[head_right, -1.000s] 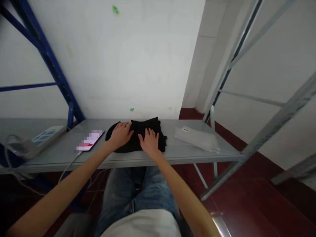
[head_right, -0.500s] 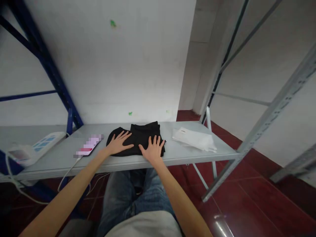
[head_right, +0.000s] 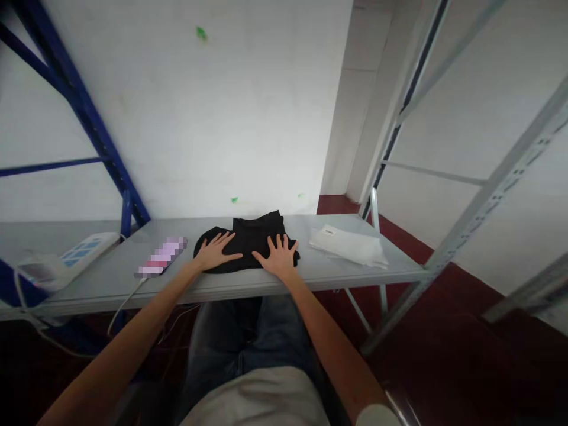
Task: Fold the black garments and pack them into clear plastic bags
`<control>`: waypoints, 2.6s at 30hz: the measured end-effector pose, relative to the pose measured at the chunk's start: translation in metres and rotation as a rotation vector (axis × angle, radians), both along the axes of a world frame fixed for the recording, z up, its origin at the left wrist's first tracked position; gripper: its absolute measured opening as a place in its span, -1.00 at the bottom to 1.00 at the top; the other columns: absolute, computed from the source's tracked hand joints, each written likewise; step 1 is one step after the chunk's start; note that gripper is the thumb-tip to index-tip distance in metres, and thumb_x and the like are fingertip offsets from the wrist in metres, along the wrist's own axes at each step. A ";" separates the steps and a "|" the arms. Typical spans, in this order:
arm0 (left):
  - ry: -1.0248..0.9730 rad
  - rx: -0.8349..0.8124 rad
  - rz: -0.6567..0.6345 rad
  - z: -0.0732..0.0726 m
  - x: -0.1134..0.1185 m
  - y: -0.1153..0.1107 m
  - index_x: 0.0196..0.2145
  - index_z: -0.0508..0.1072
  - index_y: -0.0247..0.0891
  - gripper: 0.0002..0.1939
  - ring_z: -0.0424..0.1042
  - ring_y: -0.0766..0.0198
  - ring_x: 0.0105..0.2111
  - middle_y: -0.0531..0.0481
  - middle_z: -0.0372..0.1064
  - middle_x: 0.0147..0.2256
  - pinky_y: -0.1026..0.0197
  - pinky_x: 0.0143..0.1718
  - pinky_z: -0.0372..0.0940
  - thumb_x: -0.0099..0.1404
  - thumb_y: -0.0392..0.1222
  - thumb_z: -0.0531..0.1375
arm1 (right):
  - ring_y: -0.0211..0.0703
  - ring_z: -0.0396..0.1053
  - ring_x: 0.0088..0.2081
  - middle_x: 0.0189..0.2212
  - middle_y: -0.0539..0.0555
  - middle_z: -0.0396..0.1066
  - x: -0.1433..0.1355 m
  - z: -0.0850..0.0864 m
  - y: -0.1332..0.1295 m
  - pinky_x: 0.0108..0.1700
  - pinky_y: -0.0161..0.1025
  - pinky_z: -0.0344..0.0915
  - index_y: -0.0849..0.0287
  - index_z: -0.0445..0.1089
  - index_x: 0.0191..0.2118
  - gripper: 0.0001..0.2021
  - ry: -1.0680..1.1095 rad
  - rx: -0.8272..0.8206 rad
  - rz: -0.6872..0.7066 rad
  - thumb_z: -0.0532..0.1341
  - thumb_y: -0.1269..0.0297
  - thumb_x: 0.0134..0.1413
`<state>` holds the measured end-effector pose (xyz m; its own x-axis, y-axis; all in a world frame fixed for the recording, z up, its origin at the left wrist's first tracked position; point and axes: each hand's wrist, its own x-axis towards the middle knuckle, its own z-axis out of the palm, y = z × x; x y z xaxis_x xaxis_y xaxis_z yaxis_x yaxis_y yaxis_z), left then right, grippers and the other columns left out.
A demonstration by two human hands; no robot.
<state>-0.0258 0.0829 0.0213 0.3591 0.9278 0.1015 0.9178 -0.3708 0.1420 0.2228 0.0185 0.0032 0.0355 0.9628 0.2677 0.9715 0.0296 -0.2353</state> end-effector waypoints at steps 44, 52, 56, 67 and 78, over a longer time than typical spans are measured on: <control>-0.272 0.104 -0.153 -0.014 0.043 0.072 0.35 0.30 -0.20 -0.42 -0.03 -0.11 0.47 -0.15 0.15 0.42 -0.31 0.43 -0.03 0.49 0.06 0.02 | 0.23 -0.20 0.52 0.50 0.33 -0.07 0.015 -0.003 0.099 0.50 0.20 -0.25 0.35 0.13 0.46 -0.24 0.066 0.156 0.129 0.19 -0.01 0.31; -0.159 0.005 -0.111 -0.007 0.040 0.070 0.45 0.16 -0.01 -0.36 0.00 -0.23 0.45 -0.02 -0.10 0.50 -0.46 0.41 -0.12 0.50 0.13 0.01 | 0.31 -0.25 0.53 0.52 0.38 -0.19 0.016 -0.001 0.096 0.46 0.28 -0.17 0.29 0.10 0.48 -0.14 0.070 0.088 0.042 0.21 -0.18 0.27; -0.127 0.014 -0.114 -0.006 0.040 0.072 0.45 0.15 0.03 -0.36 0.09 -0.25 0.42 0.00 -0.18 0.51 -0.50 0.40 -0.13 0.49 0.14 0.02 | 0.24 -0.39 0.54 0.55 0.29 -0.29 0.019 0.005 0.091 0.48 0.22 -0.13 0.27 0.02 0.51 -0.20 0.080 0.279 0.108 0.20 0.00 0.31; -0.167 0.019 -0.120 -0.010 0.036 0.077 0.48 0.06 0.02 -0.31 -0.09 -0.23 0.48 0.01 -0.17 0.51 -0.52 0.40 -0.15 0.50 0.21 0.00 | 0.16 -0.21 0.53 0.50 0.34 -0.07 0.021 -0.001 0.086 0.49 0.09 -0.14 0.48 0.07 0.47 -0.25 -0.021 0.090 0.117 0.05 0.01 0.39; -0.287 0.025 -0.114 -0.012 0.033 0.079 0.50 -0.04 -0.04 -0.24 -0.03 -0.16 0.47 -0.14 -0.35 0.54 -0.46 0.41 -0.15 0.47 0.22 0.04 | 0.17 -0.19 0.52 0.51 0.29 -0.08 0.015 0.001 0.085 0.47 0.30 -0.28 0.28 0.01 0.51 -0.23 0.013 0.028 0.030 0.06 -0.10 0.39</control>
